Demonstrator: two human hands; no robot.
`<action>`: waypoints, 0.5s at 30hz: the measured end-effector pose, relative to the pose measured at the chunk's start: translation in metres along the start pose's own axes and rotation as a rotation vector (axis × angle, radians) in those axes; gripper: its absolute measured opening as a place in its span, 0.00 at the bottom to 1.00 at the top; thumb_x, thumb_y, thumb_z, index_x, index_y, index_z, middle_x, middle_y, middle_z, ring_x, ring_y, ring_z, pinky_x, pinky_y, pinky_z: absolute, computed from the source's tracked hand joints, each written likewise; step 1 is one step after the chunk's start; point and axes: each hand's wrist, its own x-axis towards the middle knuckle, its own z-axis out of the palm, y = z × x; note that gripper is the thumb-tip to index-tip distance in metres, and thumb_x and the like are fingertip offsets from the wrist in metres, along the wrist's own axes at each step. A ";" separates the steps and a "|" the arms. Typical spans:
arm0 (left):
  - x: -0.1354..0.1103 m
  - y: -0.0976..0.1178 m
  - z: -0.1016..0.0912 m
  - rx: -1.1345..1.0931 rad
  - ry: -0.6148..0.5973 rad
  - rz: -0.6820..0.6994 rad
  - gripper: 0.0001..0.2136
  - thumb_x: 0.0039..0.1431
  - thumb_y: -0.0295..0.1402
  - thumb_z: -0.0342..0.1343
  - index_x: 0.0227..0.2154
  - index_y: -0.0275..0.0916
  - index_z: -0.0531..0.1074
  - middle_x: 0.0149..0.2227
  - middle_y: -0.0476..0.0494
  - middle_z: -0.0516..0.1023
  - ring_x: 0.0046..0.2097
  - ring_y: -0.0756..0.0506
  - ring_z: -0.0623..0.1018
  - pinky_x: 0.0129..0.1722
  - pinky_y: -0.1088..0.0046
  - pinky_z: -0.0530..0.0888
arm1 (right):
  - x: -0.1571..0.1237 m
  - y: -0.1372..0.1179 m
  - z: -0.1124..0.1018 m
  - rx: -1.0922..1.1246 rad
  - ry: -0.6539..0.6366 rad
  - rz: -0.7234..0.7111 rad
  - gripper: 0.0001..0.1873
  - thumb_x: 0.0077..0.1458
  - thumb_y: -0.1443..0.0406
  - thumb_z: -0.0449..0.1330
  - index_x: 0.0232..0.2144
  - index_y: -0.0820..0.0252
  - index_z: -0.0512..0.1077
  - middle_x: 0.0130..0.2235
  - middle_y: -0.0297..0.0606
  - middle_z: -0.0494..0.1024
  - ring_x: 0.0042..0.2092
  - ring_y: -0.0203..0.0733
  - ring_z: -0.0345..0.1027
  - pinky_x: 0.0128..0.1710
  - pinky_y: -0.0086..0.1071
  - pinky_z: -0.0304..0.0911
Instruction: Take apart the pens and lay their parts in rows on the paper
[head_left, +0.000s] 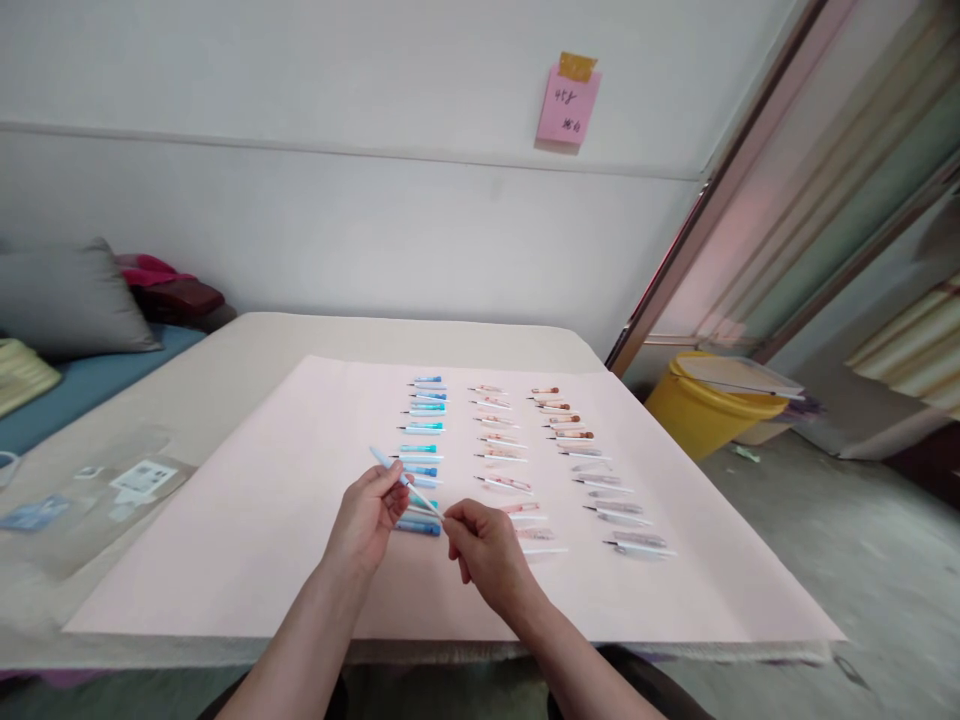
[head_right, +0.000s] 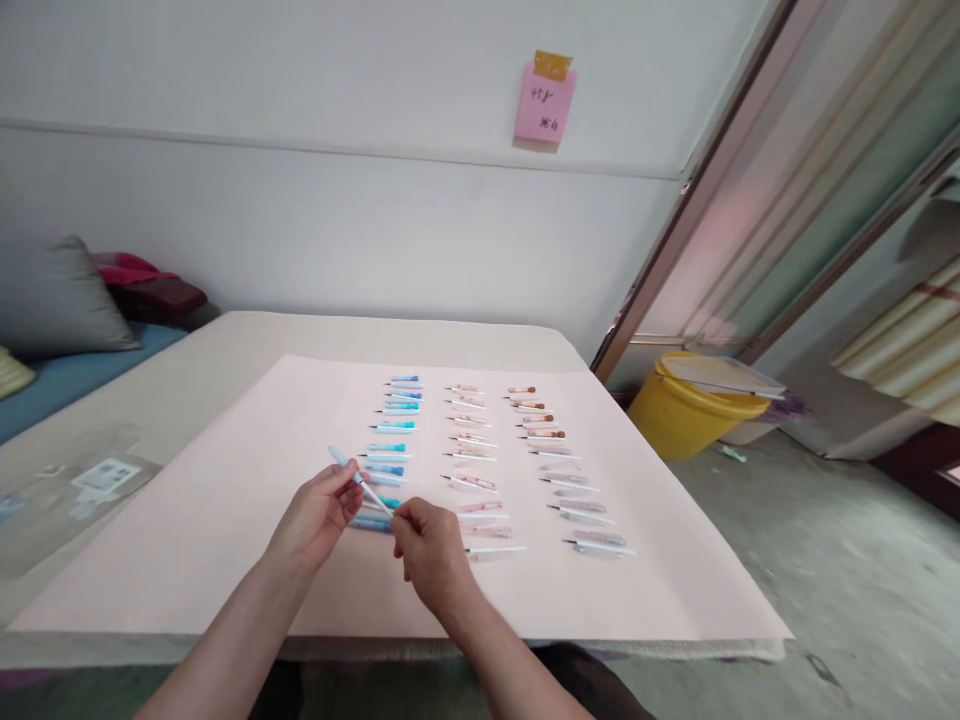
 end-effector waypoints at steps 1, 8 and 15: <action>0.000 0.000 0.000 0.012 -0.004 0.001 0.08 0.45 0.33 0.63 0.25 0.34 0.71 0.28 0.46 0.74 0.25 0.56 0.71 0.23 0.83 0.71 | 0.000 0.000 -0.001 -0.005 0.001 -0.004 0.10 0.53 0.63 0.52 0.23 0.60 0.67 0.18 0.27 0.66 0.15 0.28 0.55 0.15 0.23 0.51; -0.003 0.003 0.001 0.049 -0.006 0.032 0.09 0.44 0.35 0.64 0.25 0.34 0.72 0.27 0.47 0.73 0.26 0.56 0.70 0.24 0.83 0.70 | 0.000 -0.002 0.000 -0.021 0.001 -0.007 0.10 0.53 0.63 0.52 0.22 0.60 0.67 0.18 0.27 0.66 0.15 0.28 0.56 0.15 0.23 0.51; -0.011 -0.012 0.010 0.098 -0.131 -0.021 0.11 0.44 0.38 0.62 0.25 0.34 0.72 0.26 0.47 0.73 0.25 0.55 0.69 0.25 0.80 0.67 | 0.001 -0.002 0.004 0.076 0.020 0.009 0.05 0.52 0.63 0.52 0.29 0.59 0.65 0.19 0.26 0.66 0.15 0.28 0.56 0.14 0.23 0.52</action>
